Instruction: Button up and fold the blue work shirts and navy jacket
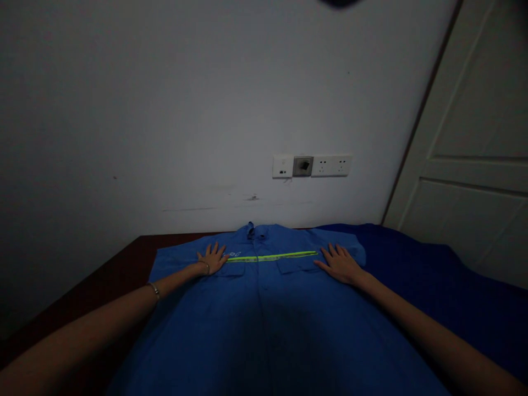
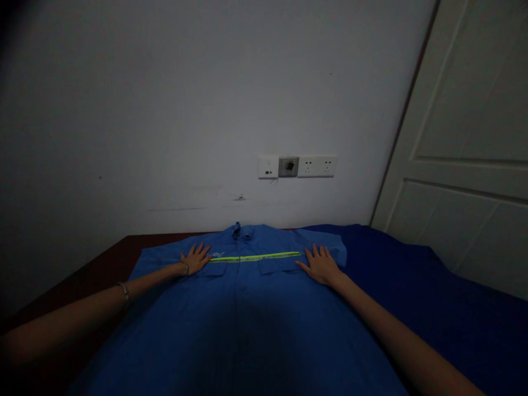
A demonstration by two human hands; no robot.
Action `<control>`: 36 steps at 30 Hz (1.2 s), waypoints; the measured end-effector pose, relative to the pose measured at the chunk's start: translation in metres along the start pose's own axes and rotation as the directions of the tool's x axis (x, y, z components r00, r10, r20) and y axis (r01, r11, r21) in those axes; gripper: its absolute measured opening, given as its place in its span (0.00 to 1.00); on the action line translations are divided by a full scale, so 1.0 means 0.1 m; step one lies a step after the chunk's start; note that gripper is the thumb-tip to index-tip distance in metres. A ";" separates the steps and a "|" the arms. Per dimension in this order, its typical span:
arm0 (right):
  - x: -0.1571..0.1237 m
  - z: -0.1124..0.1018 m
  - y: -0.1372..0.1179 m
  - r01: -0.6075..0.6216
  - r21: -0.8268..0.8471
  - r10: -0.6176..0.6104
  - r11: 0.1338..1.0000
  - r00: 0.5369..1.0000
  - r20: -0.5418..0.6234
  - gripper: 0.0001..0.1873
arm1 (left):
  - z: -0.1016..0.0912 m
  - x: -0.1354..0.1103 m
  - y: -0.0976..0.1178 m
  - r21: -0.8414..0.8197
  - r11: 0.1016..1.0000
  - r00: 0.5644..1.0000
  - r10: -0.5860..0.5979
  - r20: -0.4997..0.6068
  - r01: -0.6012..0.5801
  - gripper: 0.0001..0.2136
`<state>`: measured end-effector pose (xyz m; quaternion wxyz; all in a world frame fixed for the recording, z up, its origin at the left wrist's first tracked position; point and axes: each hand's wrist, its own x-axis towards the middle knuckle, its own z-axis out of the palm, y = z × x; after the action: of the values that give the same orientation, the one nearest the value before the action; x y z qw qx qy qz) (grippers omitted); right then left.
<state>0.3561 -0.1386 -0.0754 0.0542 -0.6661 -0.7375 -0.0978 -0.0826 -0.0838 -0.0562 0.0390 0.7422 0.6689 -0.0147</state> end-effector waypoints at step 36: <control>1.56 -0.21 -1.75 0.331 0.484 -0.310 0.810 0.943 -0.125 0.24 | 0.09 0.73 0.32 -0.183 0.954 0.933 -0.278 -0.227 0.239 0.28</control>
<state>0.1646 -0.0083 -0.0350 0.2217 -0.4935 -0.8377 0.0745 -0.0427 -0.0157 -0.0690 0.0086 0.6382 0.7596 0.1249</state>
